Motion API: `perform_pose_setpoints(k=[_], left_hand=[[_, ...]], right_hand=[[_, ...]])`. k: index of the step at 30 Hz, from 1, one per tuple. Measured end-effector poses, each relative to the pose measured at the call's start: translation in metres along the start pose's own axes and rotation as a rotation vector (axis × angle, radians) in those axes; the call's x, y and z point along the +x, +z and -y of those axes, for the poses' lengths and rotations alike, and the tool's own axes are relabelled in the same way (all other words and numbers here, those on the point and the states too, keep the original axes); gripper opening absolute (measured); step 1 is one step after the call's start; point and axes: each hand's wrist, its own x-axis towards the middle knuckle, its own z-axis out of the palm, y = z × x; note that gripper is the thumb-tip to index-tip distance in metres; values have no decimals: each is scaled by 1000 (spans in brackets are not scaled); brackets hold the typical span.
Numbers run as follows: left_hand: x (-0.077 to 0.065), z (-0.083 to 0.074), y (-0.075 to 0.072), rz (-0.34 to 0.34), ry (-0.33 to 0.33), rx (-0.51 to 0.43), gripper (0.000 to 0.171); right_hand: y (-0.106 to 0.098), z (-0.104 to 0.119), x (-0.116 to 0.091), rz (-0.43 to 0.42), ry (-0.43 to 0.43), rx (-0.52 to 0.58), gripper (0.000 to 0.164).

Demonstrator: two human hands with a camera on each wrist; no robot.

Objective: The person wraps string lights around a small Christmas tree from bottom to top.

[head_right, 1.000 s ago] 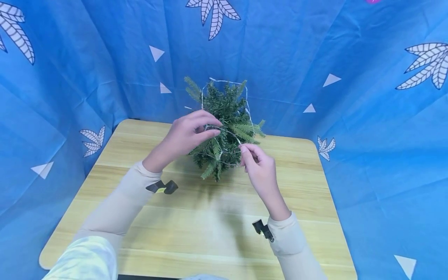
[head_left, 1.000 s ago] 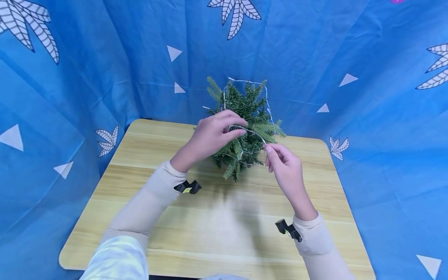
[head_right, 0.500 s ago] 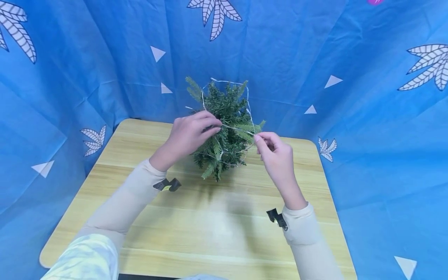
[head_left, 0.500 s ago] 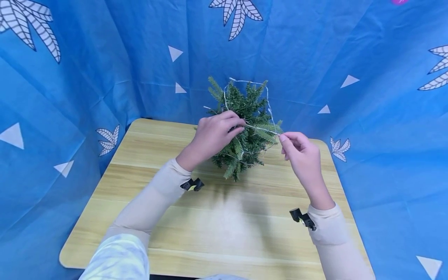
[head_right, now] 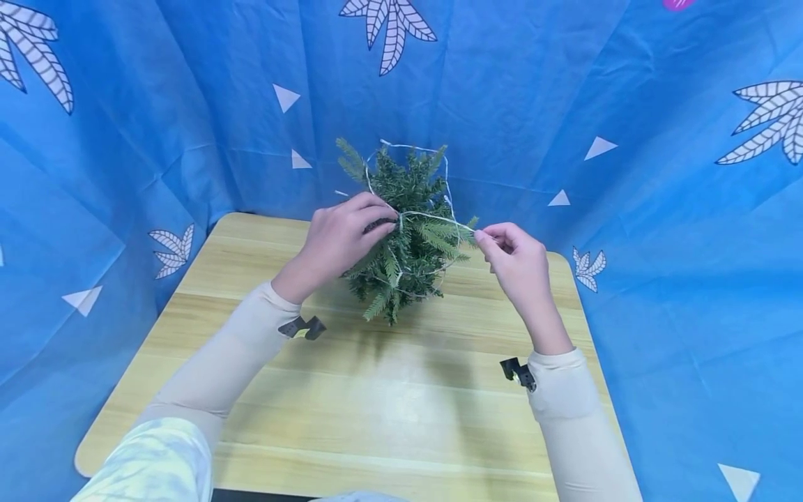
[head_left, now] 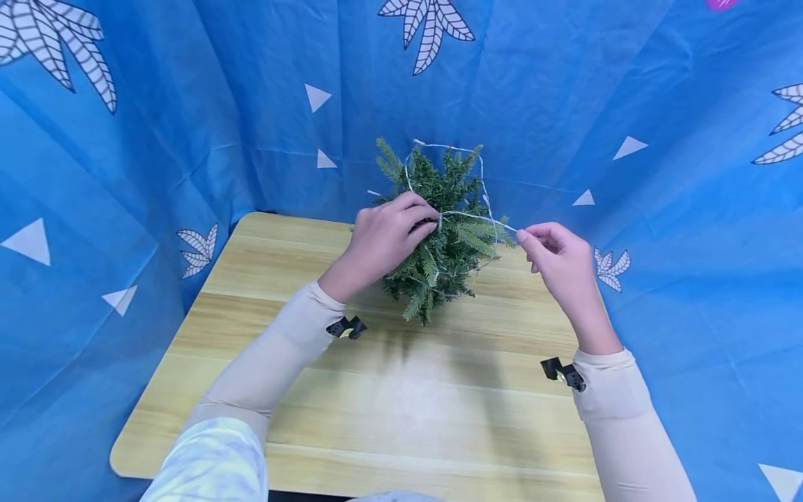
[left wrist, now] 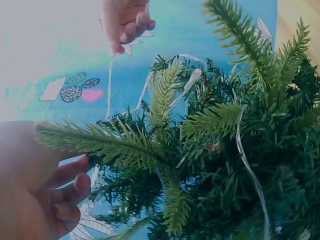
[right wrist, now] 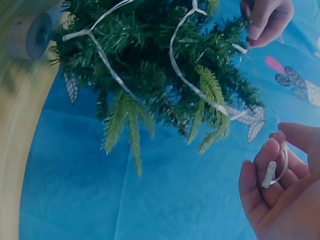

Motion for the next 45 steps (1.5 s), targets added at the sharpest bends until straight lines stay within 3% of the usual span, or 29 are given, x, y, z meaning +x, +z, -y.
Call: perform_pose_setpoints(k=[7,17,24,30,38,45], left_hand=[[2,9,3,-17,-143,-169,23],[4,20,3,-49,-146,-63,28],[5,26,9,-49,-195,-74,21],[6,28,12,-57,-217,-112,20],[5,30,14,-49,-255,-180,20],[4,30,12,-52,-262,-191,21]], right_hand=[[-3,1,-1,12,-4,-1,35],[-4,-1,-4,-6,-13,-11,37],[-5,-3,2,2,8,-3,37],[-16,-11,18,20,76,-46,42],[-31,-22,47,108,148,-69,48],[-32,-13,75,138,152,-50,45]])
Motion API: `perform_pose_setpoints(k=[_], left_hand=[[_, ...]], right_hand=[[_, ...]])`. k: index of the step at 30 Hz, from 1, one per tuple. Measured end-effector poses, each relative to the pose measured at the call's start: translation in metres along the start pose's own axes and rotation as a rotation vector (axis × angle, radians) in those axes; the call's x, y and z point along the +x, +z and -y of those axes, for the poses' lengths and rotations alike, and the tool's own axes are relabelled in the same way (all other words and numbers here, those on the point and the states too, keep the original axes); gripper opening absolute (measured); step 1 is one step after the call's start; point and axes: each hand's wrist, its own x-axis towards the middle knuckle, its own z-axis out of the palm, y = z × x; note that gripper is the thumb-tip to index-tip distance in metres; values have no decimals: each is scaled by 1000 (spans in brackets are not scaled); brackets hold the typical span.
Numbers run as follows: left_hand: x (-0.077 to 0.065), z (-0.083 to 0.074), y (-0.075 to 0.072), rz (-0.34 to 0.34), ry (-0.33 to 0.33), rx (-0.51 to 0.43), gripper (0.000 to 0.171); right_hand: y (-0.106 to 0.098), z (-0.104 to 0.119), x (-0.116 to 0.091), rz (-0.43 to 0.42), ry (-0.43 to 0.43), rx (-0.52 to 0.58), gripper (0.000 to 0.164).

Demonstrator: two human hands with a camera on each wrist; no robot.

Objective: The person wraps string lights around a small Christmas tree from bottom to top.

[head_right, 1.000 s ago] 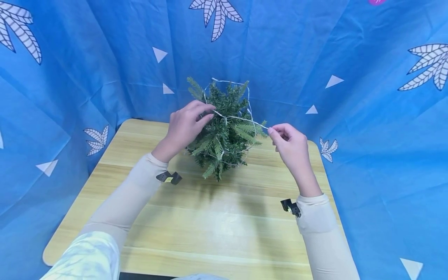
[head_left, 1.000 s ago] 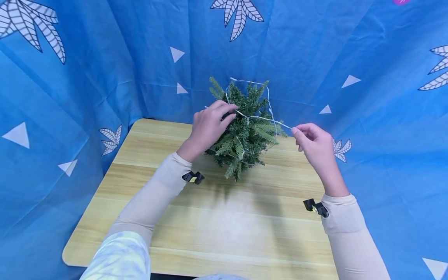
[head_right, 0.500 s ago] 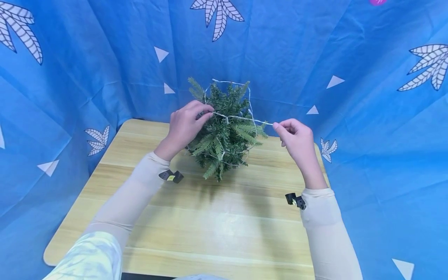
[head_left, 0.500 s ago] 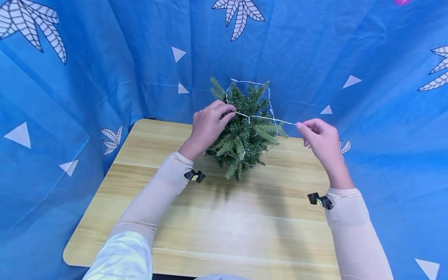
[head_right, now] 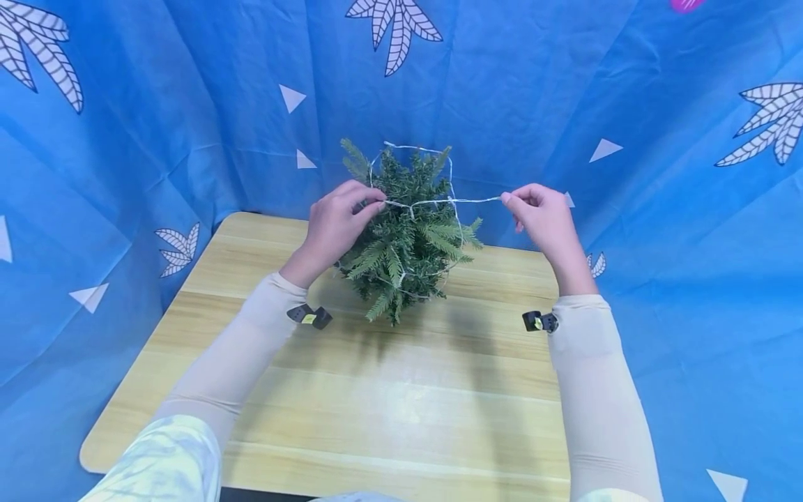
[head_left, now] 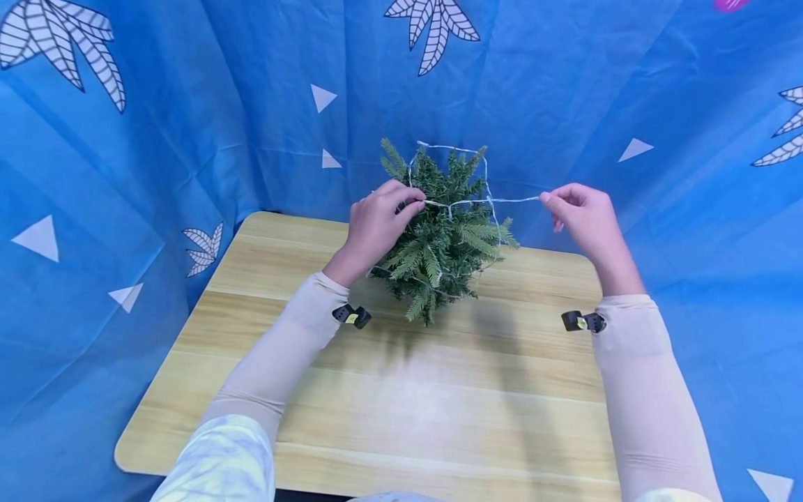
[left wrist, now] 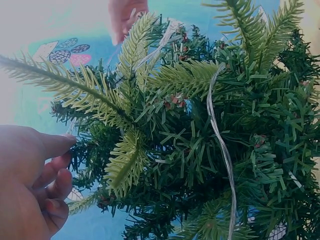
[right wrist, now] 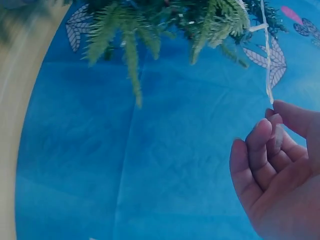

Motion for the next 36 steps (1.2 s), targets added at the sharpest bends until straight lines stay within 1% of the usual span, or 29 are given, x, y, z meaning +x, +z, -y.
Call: perform_pose_setpoints(k=[5,9,14,19,23,28,32,36], left_hand=[[0,-2,0,0,7,-1,21],[0,-2,0,5,6,-4,21],[1,-2,2,14,3,-3,21],[1,-4,2,16,-3,-7,21],[1,-6,1,16,-1,-6,21],[2,-7,3,22,-4,-1,22],[2,-6,3,19,-3,-1,21],[1,-4,3,15,-11,-6,21]], right_hand=[[4,23,15,-16,-41,35,36],[11,44,29,-21,-73,35,31],[22,67,44,0,-82,-16,31],[34,87,53,37,-92,-72,36],[42,102,52,48,-119,-103,39],[51,112,45,38,-183,-129,39],[58,116,39,29,-214,-85,35],[67,118,33,31,-208,11,30]])
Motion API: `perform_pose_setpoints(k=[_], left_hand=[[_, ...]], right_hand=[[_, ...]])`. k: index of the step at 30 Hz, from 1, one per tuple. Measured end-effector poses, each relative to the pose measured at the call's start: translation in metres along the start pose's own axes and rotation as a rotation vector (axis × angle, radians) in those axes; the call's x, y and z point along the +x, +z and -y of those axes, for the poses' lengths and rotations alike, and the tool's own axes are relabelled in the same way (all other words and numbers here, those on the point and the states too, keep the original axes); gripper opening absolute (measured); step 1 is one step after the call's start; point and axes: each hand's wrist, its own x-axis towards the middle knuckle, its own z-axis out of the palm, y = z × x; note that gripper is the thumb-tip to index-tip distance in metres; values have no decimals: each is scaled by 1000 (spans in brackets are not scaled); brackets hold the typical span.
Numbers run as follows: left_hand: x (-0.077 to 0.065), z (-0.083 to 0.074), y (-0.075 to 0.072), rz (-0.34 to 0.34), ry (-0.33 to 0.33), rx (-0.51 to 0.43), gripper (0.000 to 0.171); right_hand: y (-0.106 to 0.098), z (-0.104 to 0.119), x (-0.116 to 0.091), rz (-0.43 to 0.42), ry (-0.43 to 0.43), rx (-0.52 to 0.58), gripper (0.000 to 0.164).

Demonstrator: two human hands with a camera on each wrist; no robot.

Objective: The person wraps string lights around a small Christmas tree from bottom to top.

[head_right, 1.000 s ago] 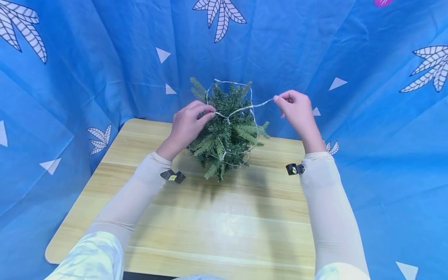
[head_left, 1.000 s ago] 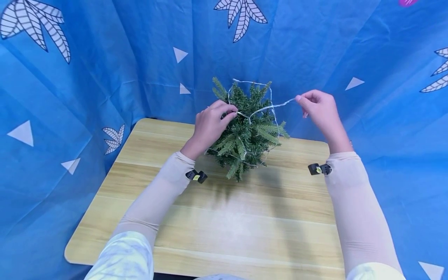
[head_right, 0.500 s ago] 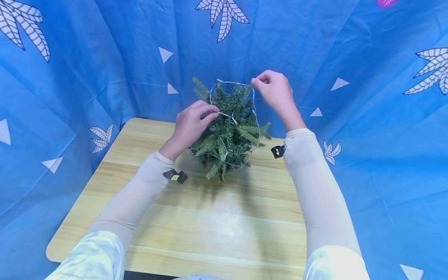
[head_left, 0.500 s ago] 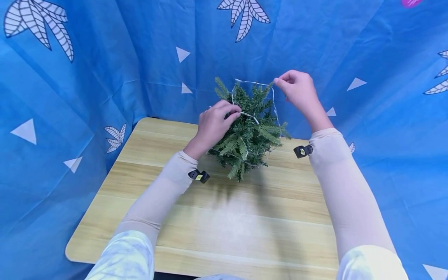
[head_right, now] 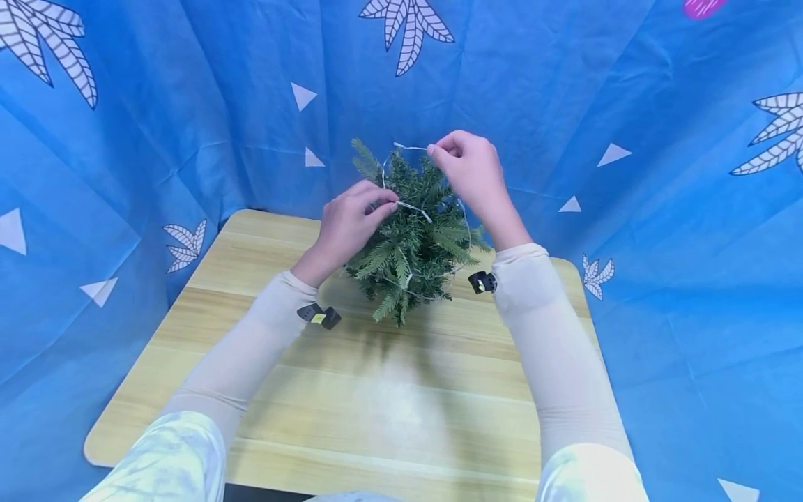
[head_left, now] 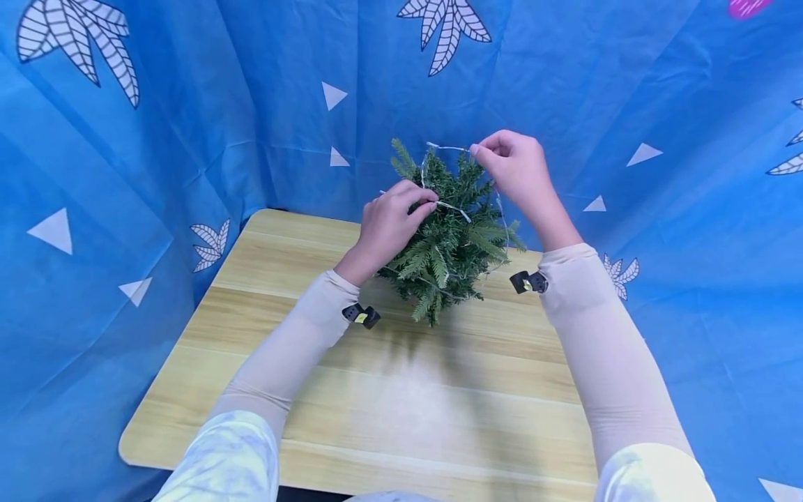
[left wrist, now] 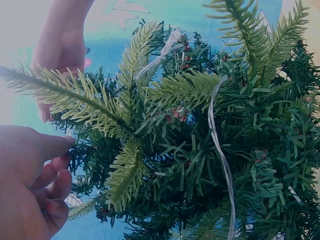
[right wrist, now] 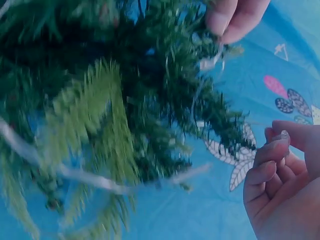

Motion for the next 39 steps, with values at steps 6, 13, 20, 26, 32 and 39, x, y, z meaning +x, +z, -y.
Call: perform_pose_setpoints(k=[6,13,20,26,32,39], left_hand=[[1,1,2,-9,-11,-9,21],[1,2,4,-20,-10,-7,20],[2,1,5,-33,7,-7,21],[1,1,2,-24,7,4,21],[-1,3,0,-9,8,-3,22],[-2,5,1,-11,10,3,21]], right_hand=[[14,-3,-10,-34,37,176,27],[31,-13,-25,-76,-7,261,24],[45,-25,-45,-54,-30,219,27],[56,-41,-59,-90,-26,204,27],[68,-54,-71,-190,-45,137,29],[78,-60,-82,-337,-214,-117,31]])
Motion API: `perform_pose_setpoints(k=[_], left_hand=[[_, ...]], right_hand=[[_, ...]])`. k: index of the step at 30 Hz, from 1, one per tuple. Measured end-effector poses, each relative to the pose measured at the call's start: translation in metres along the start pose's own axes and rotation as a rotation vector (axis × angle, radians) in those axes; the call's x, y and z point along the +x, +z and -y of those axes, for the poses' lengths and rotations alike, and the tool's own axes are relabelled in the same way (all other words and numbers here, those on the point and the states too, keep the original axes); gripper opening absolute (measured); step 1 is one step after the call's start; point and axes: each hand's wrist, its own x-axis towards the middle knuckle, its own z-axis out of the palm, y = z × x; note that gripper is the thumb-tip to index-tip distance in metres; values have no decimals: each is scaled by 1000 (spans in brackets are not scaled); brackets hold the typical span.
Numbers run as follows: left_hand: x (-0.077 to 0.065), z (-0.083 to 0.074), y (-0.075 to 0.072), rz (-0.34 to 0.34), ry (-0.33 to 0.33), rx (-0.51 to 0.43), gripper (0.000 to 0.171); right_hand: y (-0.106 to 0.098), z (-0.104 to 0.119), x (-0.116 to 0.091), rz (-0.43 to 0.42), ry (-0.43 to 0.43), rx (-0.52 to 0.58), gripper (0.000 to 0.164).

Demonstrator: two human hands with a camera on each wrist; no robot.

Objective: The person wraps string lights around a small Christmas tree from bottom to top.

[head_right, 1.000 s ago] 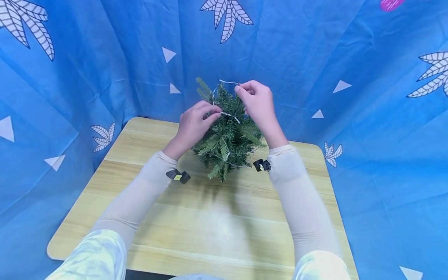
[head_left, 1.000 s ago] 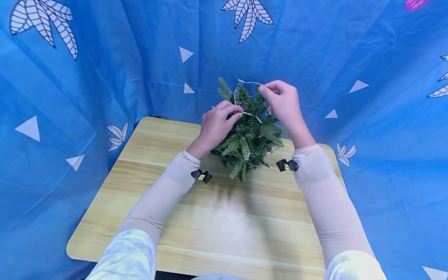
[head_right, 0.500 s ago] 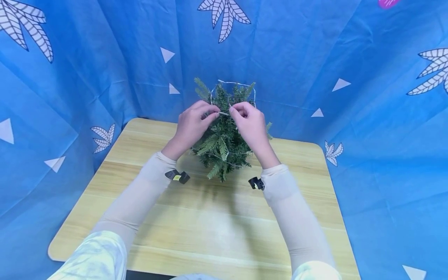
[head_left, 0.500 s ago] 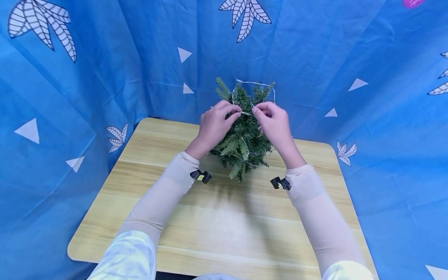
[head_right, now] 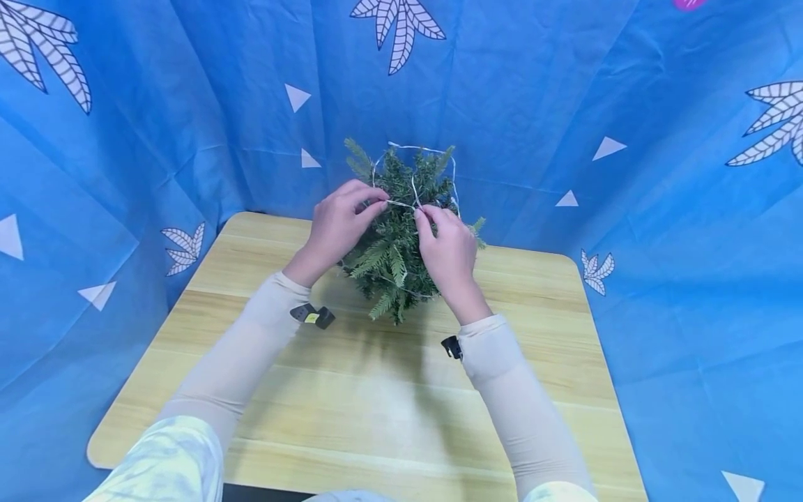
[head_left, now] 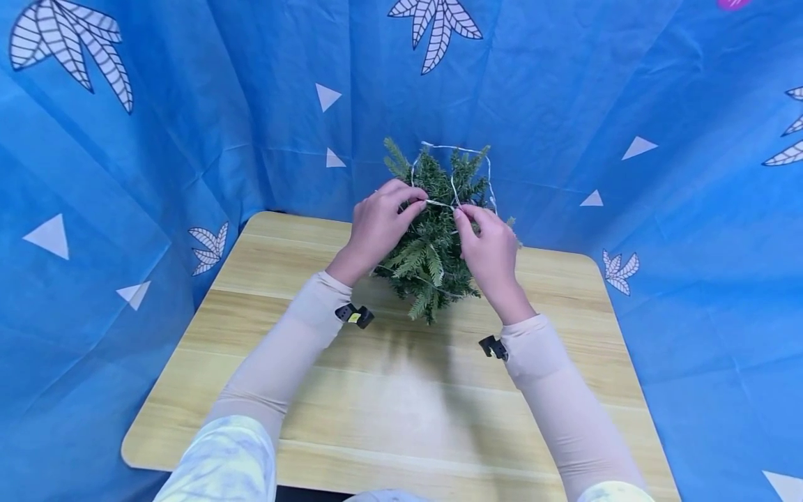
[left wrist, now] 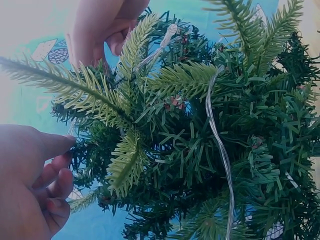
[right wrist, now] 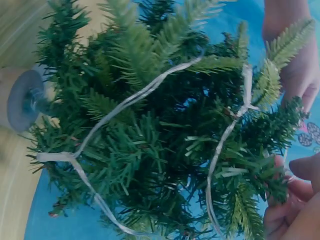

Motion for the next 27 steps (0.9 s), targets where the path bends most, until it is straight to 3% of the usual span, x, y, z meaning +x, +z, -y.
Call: perform_pose_setpoints(k=[7,21,27], left_hand=[[3,0,1,4,-13,3,20],[3,-1,2,-4,-9,2,21],[2,-2,1,-5,-7,15,21]], right_hand=[[3,-5,-5,-68,-96,-99,23],[3,-9,-9,91,-46,-249,21],[5,-10,-11,110,-65,-287,19]])
